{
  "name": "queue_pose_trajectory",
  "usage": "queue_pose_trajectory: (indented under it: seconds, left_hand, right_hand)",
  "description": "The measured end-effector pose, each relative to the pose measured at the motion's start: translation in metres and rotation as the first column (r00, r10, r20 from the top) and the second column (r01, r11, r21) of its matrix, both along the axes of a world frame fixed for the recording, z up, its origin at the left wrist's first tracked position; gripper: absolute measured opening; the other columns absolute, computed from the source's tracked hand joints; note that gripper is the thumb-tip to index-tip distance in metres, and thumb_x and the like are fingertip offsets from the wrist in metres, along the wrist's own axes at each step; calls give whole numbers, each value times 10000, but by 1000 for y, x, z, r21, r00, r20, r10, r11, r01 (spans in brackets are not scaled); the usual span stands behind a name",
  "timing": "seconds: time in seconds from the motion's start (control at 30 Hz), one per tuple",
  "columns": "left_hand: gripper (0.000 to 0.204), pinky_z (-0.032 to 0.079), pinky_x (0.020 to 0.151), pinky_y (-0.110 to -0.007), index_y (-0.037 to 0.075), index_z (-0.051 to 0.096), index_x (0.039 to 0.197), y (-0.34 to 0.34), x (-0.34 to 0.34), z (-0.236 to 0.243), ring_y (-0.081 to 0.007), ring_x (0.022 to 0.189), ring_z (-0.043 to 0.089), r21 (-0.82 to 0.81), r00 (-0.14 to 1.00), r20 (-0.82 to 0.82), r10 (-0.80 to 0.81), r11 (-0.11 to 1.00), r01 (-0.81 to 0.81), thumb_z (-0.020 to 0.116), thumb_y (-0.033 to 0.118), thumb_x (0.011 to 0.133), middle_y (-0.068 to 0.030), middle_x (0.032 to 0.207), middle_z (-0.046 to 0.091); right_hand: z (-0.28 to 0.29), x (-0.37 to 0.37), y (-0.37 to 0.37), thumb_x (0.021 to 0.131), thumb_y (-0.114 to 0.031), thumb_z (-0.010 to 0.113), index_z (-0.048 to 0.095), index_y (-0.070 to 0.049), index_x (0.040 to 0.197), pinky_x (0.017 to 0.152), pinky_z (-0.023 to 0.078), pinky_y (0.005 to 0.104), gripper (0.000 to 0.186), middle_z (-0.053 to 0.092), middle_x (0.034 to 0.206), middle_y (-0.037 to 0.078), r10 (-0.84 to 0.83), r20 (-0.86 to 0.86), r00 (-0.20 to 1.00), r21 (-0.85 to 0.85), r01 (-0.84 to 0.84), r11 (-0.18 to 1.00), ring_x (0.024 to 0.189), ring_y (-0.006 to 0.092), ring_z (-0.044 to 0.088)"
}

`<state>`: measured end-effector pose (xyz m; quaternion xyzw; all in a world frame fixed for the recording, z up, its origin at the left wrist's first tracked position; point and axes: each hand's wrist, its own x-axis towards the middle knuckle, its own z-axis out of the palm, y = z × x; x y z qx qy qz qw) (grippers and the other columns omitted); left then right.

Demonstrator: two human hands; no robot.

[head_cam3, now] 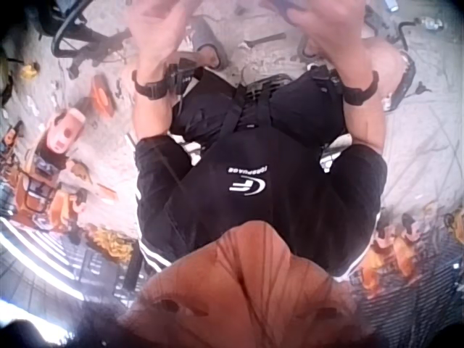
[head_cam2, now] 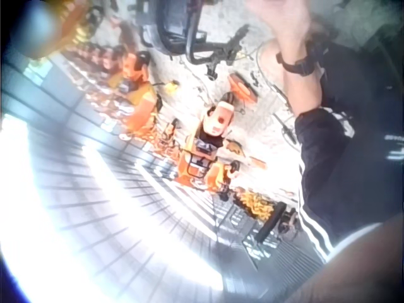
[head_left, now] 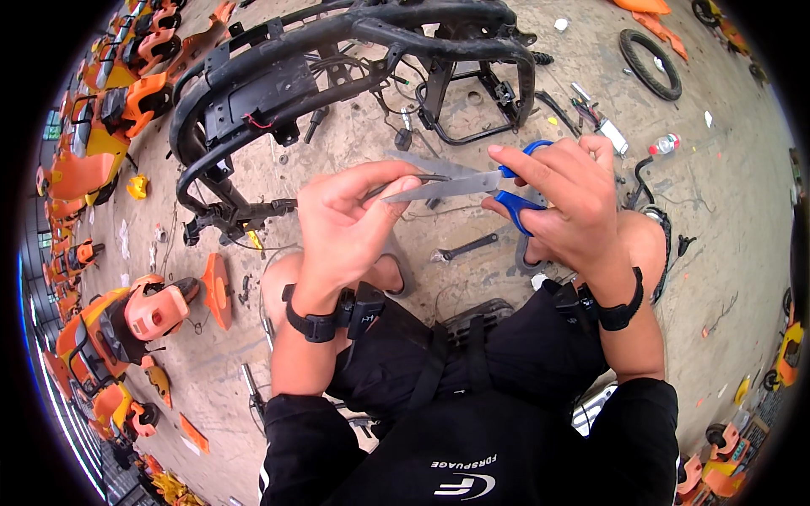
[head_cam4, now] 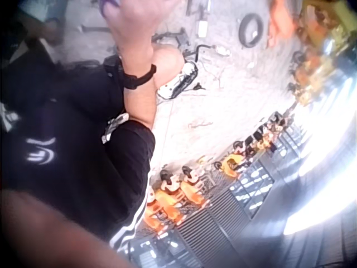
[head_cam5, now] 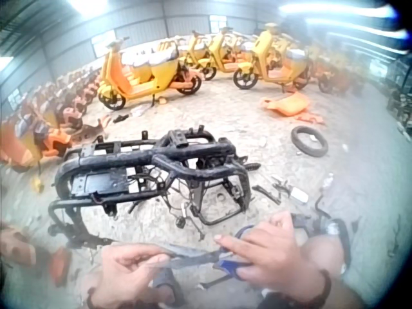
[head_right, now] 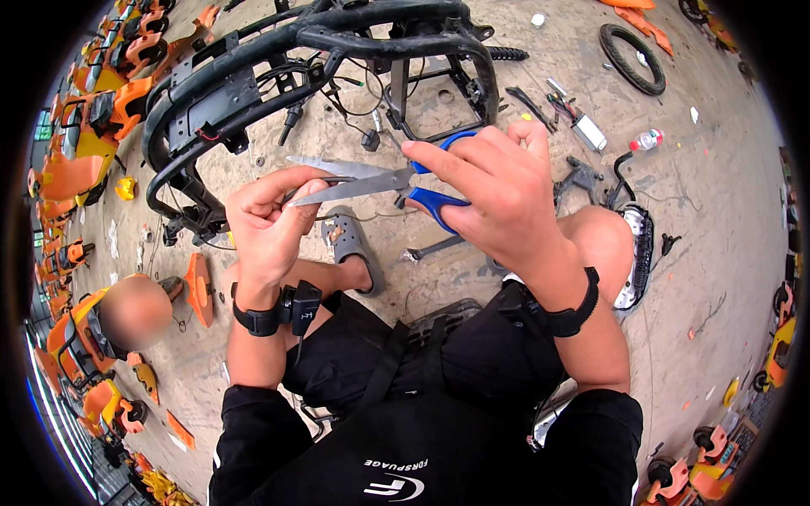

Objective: The person strips insulation from the end of a black wire using blue-handled shears and then twists the exposed copper strands by hand while sitting near a motorcycle frame.

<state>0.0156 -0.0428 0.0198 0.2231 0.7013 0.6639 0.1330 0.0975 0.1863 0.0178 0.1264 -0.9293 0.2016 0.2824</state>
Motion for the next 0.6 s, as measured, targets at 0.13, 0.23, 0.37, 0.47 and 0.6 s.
queue_pose_trajectory:
  seconds: [0.13, 0.23, 0.37, 0.47, 0.6]
  left_hand:
    - [104, 422, 559, -194, -50, 697, 932, 1, 1, -1, -47, 656, 546, 1, 1000, -16, 6, 1000, -6, 689, 0, 841, -39, 762, 670]
    - [101, 423, 561, -195, -50, 697, 930, 1, 2, 0, -48, 659, 547, -13, 999, -41, -5, 1000, 5, 689, -1, 842, -41, 767, 671]
    - [99, 424, 569, -193, -55, 692, 930, -2, 1, -2, -49, 670, 549, 41, 1000, -6, -10, 999, 11, 685, -4, 845, -43, 781, 671]
    - [97, 419, 571, -191, -59, 688, 929, -1, 2, -2, -49, 672, 544, 89, 1000, 12, -15, 996, 14, 682, -6, 847, -41, 787, 669]
    - [93, 405, 560, -190, -61, 686, 924, -1, 2, -1, -44, 659, 527, 76, 1000, 8, -18, 997, 17, 680, -6, 849, -32, 775, 657]
  right_hand:
    - [1, 1, 1, 625, -219, 784, 697, -151, 1059, 713, 295, 339, 449, 605, 738, -30, -3, 7, 1000, 14, 3, 1000, 681, 143, 544]
    - [1, 2, 2, 630, -187, 763, 696, -150, 1063, 713, 294, 342, 440, 605, 732, -32, 0, 1, 1000, 34, 0, 999, 677, 144, 541]
    - [6, 3, 3, 624, -142, 737, 697, -150, 1063, 713, 294, 345, 441, 608, 727, -35, 9, -5, 1000, 58, -9, 998, 669, 144, 540]
    - [6, 3, 5, 616, -120, 722, 699, -150, 1061, 713, 294, 346, 447, 612, 728, -35, 14, -13, 1000, 58, -14, 998, 664, 144, 539]
    - [6, 3, 4, 616, -133, 728, 701, -155, 1061, 713, 296, 344, 446, 601, 726, -34, 9, -27, 1000, 59, -7, 998, 669, 141, 537]
